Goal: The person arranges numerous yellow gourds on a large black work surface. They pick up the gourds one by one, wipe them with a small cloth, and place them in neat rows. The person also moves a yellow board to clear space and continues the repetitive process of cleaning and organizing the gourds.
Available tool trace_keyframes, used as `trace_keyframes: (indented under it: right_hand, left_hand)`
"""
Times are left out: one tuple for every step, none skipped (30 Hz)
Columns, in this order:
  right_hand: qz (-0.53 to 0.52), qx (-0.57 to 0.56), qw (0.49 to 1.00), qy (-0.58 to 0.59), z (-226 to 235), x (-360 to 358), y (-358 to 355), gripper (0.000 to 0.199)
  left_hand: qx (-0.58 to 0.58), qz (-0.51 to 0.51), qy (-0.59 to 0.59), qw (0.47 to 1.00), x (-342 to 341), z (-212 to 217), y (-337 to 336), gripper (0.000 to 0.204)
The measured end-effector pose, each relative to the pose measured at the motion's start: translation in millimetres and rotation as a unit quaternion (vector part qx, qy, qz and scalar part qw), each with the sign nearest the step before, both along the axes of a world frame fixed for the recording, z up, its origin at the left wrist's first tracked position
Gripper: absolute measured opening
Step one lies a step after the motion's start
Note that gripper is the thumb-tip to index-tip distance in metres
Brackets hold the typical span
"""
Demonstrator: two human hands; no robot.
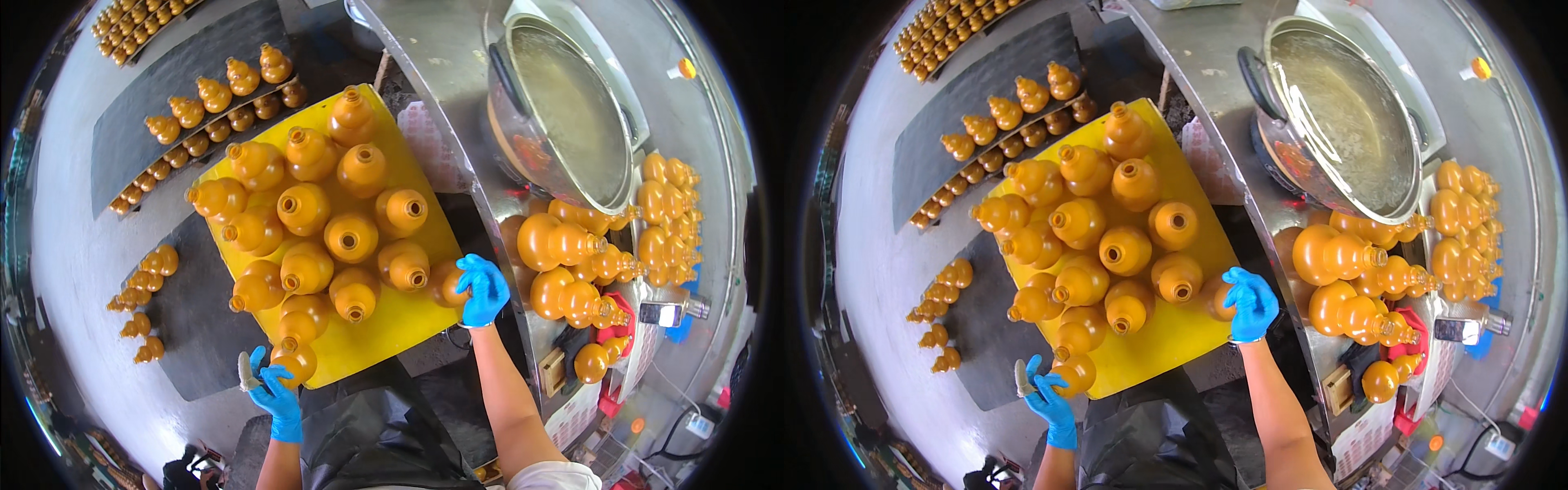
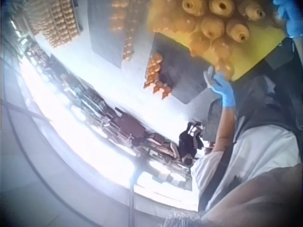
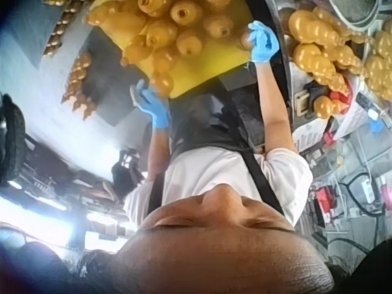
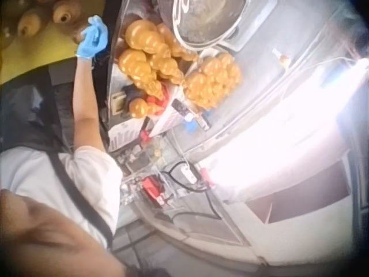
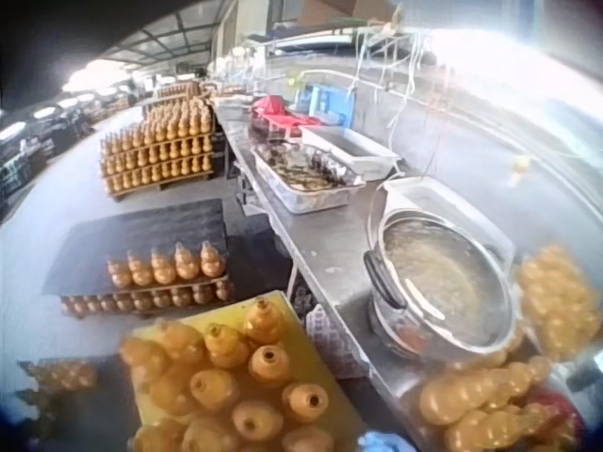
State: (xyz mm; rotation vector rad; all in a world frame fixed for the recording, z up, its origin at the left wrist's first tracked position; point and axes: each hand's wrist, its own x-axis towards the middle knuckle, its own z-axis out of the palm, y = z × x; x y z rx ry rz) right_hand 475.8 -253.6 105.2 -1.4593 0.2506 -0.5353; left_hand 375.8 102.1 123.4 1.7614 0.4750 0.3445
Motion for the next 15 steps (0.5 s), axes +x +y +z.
trace_keyframes:
  right_hand:
    - [-0.030, 0.002, 0.999, 0.031, -2.5, 2.0, -0.1, 0.029]
    - [-0.060, 0.003, 0.996, 0.062, -2.5, 5.3, -0.3, 0.033]
    - [-0.056, 0.007, 0.996, 0.069, -1.6, 7.5, -2.0, 0.030]
    - [-0.060, 0.014, 0.995, 0.072, -3.5, 7.5, -0.6, 0.029]
    - [-0.063, 0.017, 0.995, 0.076, -3.4, 6.9, -1.1, 0.029]
    - [-0.068, 0.019, 0.994, 0.080, -3.5, 5.8, -1.1, 0.028]
    - [-0.077, 0.028, 0.992, 0.092, -3.0, -0.8, 0.7, 0.026]
    - [-0.075, 0.008, 0.994, 0.085, -3.9, -5.8, 0.3, 0.024]
    - [-0.075, -0.010, 0.994, 0.077, -9.1, -12.1, -0.7, 0.022]
    - [-0.075, -0.028, 0.994, 0.068, -15.8, -20.0, -2.5, 0.020]
    - [-0.041, -0.063, 0.993, 0.092, -18.3, -27.6, -5.1, 0.020]
    - [-0.043, -0.070, 0.993, 0.085, -22.9, -32.3, -4.9, 0.021]
    - [-0.046, -0.076, 0.993, 0.079, -21.5, -32.6, 1.1, 0.022]
    - [-0.048, -0.083, 0.993, 0.073, -20.3, -33.4, 4.6, 0.023]
    - [-0.006, -0.102, 0.991, 0.082, -24.2, -35.1, 1.1, 0.038]
  left_hand:
    - [-0.004, 0.007, -0.006, 1.000, -2.6, 0.6, -2.5, 0.043]
    - [-0.007, 0.013, -0.013, 1.000, -5.8, 1.0, -4.4, 0.043]
    - [-0.022, 0.011, -0.031, 0.999, -11.2, -2.3, -5.1, 0.042]
    - [0.007, -0.019, -0.041, 0.999, -15.1, -1.1, -5.8, 0.044]
    - [0.032, -0.048, -0.050, 0.997, -19.1, 1.4, -9.6, 0.045]
    - [0.057, -0.078, -0.060, 0.993, -23.2, 3.1, -14.0, 0.047]
    - [0.043, -0.071, -0.071, 0.994, -29.7, 1.1, -20.0, 0.048]
    - [0.035, -0.089, -0.066, 0.993, -31.2, 3.9, -27.2, 0.043]
    - [0.028, -0.108, -0.061, 0.992, -31.5, 8.0, -33.1, 0.039]
    - [0.022, -0.129, -0.057, 0.990, -31.4, 10.4, -35.8, 0.035]
    - [0.033, -0.162, -0.003, 0.986, -29.1, 10.6, -34.0, 0.023]
    - [0.035, -0.174, -0.026, 0.984, -25.3, 10.1, -37.8, 0.021]
    - [0.035, -0.187, -0.048, 0.981, -13.6, 12.2, -47.1, 0.019]
    - [0.036, -0.199, -0.069, 0.977, -4.7, 13.0, -53.3, 0.017]
    - [0.042, -0.217, -0.069, 0.973, -3.3, 6.2, -54.9, 0.018]
